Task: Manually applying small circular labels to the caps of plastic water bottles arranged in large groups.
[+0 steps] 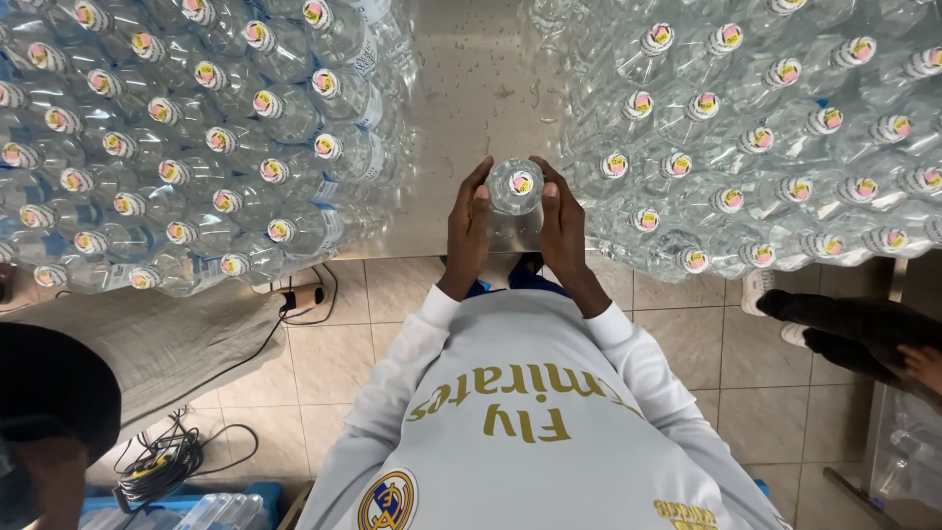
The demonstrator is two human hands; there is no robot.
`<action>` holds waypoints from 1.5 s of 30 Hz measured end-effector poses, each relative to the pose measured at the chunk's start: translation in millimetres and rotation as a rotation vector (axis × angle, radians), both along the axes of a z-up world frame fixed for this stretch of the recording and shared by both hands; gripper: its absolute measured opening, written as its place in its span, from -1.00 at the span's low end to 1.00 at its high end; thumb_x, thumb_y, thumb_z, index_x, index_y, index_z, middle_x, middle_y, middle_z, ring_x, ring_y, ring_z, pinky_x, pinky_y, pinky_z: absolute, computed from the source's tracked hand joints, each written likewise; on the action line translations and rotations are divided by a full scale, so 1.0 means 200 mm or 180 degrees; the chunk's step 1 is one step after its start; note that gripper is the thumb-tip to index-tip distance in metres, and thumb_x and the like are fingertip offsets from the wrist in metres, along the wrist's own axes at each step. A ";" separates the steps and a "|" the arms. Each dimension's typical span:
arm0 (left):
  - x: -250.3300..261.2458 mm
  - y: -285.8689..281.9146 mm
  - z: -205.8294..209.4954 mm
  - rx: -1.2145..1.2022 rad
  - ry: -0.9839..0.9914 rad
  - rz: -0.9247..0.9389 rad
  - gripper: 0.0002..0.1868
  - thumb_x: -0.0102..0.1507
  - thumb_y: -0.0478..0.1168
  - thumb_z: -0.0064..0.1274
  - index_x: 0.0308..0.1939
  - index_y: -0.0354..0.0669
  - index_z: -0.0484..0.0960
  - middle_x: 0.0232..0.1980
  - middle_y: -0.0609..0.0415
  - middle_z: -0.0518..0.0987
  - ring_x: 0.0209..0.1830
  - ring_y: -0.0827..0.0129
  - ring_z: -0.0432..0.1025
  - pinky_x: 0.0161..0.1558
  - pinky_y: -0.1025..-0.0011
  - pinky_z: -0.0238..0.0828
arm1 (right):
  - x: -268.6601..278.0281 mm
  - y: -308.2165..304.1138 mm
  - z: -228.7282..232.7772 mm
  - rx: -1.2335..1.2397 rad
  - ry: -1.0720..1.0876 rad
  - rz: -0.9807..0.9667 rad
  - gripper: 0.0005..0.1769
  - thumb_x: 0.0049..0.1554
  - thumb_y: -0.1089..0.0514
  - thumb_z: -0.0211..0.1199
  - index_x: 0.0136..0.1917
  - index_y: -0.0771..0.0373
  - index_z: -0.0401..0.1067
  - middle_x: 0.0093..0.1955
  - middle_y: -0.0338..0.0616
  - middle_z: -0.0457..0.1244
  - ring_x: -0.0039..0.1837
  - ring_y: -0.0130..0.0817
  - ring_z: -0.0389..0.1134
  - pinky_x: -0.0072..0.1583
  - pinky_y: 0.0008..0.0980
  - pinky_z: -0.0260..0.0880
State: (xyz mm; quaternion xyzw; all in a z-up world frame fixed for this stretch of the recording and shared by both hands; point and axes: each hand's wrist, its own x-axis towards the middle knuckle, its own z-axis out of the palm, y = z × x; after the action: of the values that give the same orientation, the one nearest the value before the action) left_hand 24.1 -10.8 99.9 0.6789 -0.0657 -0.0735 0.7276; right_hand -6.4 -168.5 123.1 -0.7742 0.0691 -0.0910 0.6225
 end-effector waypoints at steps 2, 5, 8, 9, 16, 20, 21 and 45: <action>-0.01 0.02 0.00 -0.0003 -0.0076 0.0044 -0.52 0.68 -0.11 -0.31 0.66 -0.12 0.34 0.68 -0.13 0.35 0.71 0.01 0.18 0.64 -0.06 0.12 | 0.00 -0.01 0.00 -0.0007 -0.0005 -0.0005 -0.34 0.59 -0.14 -0.30 0.66 0.35 0.22 0.58 0.32 0.23 0.60 0.32 0.21 0.56 0.32 0.21; -0.03 0.06 -0.04 0.0061 -0.0283 0.0083 -0.60 0.63 -0.29 -0.24 0.54 -0.17 0.43 0.60 -0.14 0.43 0.64 0.03 0.29 0.58 0.01 0.26 | 0.00 -0.01 -0.01 0.0006 -0.0038 0.0013 -0.34 0.58 -0.14 -0.29 0.66 0.36 0.22 0.57 0.32 0.23 0.59 0.33 0.22 0.55 0.32 0.22; -0.04 0.08 -0.07 0.0232 -0.0401 0.0052 -0.68 0.59 -0.40 -0.18 0.41 -0.29 0.47 0.54 -0.21 0.46 0.54 -0.05 0.40 0.50 0.00 0.38 | -0.01 -0.02 -0.03 0.0053 -0.0058 0.0039 -0.33 0.59 -0.16 -0.28 0.68 0.34 0.19 0.59 0.31 0.22 0.61 0.30 0.20 0.57 0.32 0.20; -0.03 0.08 -0.06 0.0271 -0.0451 0.0062 -0.74 0.58 -0.39 -0.14 0.34 -0.32 0.50 0.49 -0.25 0.49 0.48 -0.08 0.44 0.44 0.01 0.44 | -0.01 -0.02 -0.05 0.0081 -0.0139 0.0069 -0.34 0.59 -0.14 -0.28 0.70 0.34 0.14 0.63 0.30 0.18 0.66 0.28 0.13 0.62 0.29 0.10; 0.04 0.11 -0.09 0.0997 -0.0976 -0.0053 -0.90 0.55 -0.33 -0.02 0.14 -0.18 0.53 0.32 -0.05 0.55 0.29 0.09 0.58 0.28 0.10 0.60 | -0.05 0.00 -0.13 0.0306 -0.0347 0.0307 -0.18 0.54 -0.25 -0.08 0.81 0.25 -0.17 0.81 0.19 -0.11 0.81 0.14 -0.18 0.74 0.20 -0.22; 0.05 0.12 -0.08 0.1282 -0.1155 -0.0121 -0.91 0.57 -0.28 -0.06 0.14 -0.12 0.48 0.30 0.04 0.49 0.30 0.11 0.57 0.24 0.13 0.62 | -0.07 0.00 -0.34 0.0118 -0.0118 0.0471 0.12 0.36 0.05 0.40 0.81 0.39 -0.31 0.82 0.42 -0.29 0.79 0.38 -0.26 0.73 0.34 -0.26; 0.05 0.12 -0.07 0.1230 -0.1211 -0.0092 -0.93 0.57 -0.29 -0.08 0.13 -0.15 0.46 0.25 -0.01 0.48 0.25 0.05 0.57 0.21 0.11 0.62 | -0.06 0.01 -0.39 0.0065 0.0315 0.0374 0.11 0.31 0.05 0.48 0.79 0.33 -0.20 0.76 0.37 -0.14 0.72 0.40 -0.09 0.66 0.36 -0.07; -0.23 0.81 -0.35 -0.1656 0.2181 0.0895 -0.57 0.52 -0.29 -0.04 0.47 -0.31 0.41 0.26 -0.07 0.50 0.29 0.09 0.53 0.28 0.09 0.56 | 0.20 0.84 -0.33 -0.0153 0.0097 0.1587 0.00 0.30 0.30 0.42 0.78 0.36 -0.13 0.73 0.46 -0.16 0.71 0.50 -0.08 0.61 0.35 0.13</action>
State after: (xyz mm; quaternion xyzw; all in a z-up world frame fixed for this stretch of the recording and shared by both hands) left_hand -21.9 151.8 30.5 0.4122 0.2555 -0.1755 0.8567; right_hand 34.5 0.3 57.1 -0.7832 -0.1169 0.0755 0.6060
